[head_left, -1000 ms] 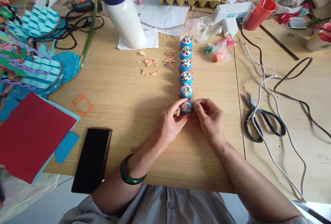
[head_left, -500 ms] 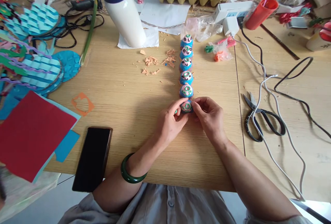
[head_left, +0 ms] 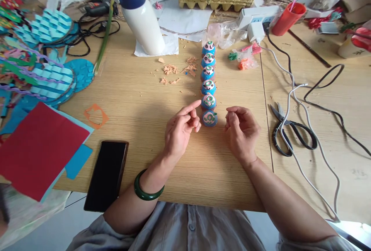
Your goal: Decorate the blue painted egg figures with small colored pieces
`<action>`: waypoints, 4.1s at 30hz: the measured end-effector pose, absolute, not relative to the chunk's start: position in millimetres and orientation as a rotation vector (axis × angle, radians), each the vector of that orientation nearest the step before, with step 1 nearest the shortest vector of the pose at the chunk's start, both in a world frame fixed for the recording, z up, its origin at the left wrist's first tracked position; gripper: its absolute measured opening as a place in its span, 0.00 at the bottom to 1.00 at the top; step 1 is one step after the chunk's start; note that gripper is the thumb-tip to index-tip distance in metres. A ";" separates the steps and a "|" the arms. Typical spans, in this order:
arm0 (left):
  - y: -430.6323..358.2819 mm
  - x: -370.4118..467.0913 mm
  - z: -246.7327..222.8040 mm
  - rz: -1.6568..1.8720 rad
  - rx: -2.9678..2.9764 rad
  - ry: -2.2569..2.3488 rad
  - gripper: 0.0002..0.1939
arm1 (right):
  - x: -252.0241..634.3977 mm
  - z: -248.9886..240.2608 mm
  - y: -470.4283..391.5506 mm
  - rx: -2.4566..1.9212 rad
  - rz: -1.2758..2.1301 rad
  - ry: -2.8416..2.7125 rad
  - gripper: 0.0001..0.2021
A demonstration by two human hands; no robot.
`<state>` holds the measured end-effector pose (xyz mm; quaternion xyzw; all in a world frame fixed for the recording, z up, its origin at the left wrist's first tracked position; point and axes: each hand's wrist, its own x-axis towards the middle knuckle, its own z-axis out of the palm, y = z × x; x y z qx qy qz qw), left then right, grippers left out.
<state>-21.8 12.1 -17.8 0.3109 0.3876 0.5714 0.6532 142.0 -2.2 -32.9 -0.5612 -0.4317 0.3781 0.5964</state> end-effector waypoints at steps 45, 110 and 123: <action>1.9 -19.0 -13.2 1.101 1.102 1.066 0.18 | 140.3 -21.7 -6.0 -1.071 0.386 -1.716 0.06; 7.3 -19.1 -9.8 1.150 0.683 0.989 0.15 | 137.4 -13.9 -6.7 -1.143 1.161 -1.025 0.07; 2.3 -19.1 -10.1 1.130 0.907 1.060 0.16 | 137.5 -8.4 -3.6 -1.127 1.407 -0.831 0.09</action>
